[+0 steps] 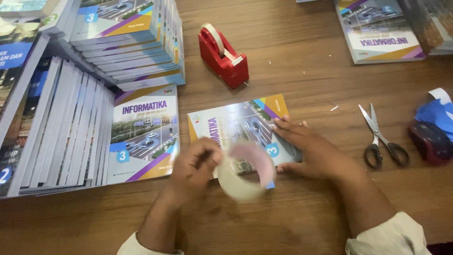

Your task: Cutting and applying blue labels to the covers of textbooks using scissors and tape.

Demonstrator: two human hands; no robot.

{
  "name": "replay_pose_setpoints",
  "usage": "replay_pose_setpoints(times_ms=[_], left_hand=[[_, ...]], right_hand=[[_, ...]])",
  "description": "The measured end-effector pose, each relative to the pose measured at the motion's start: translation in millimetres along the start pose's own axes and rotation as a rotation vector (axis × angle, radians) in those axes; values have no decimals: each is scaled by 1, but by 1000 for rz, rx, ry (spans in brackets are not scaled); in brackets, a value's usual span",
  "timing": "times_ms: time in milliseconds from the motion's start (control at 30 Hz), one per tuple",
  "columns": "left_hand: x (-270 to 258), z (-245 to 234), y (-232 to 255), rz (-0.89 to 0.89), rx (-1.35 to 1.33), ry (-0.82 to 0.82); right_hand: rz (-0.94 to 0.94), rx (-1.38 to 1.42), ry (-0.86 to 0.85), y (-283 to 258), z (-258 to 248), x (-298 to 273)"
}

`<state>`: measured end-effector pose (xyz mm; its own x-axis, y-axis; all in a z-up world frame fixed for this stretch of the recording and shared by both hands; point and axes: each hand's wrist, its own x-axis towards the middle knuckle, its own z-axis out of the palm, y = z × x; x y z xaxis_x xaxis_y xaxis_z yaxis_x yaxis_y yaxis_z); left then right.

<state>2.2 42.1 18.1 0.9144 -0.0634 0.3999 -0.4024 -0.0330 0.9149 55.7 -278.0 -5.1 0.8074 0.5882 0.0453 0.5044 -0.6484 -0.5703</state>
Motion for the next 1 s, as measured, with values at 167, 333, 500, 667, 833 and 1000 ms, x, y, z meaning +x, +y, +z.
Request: replay_pose_setpoints(times_ms=[167,333,500,667,833,1000], left_hand=[[-14,28,22,-162,73,-584],[-16,37,18,-222,156,-597],[-28,49,19,-175,147,-591],[-43,57,35,-86,196,-687],[-37,58,66,-38,427,-654],[-40,69,98,392,607,-566]], right_hand=[[23,-57,53,16,9,-8],[-126,173,439,-31,16,-65],[-373,252,452,-35,89,-80],[-455,153,320,-92,85,-132],[-239,88,334,-78,124,-161],[109,208,424,-108,75,-158]])
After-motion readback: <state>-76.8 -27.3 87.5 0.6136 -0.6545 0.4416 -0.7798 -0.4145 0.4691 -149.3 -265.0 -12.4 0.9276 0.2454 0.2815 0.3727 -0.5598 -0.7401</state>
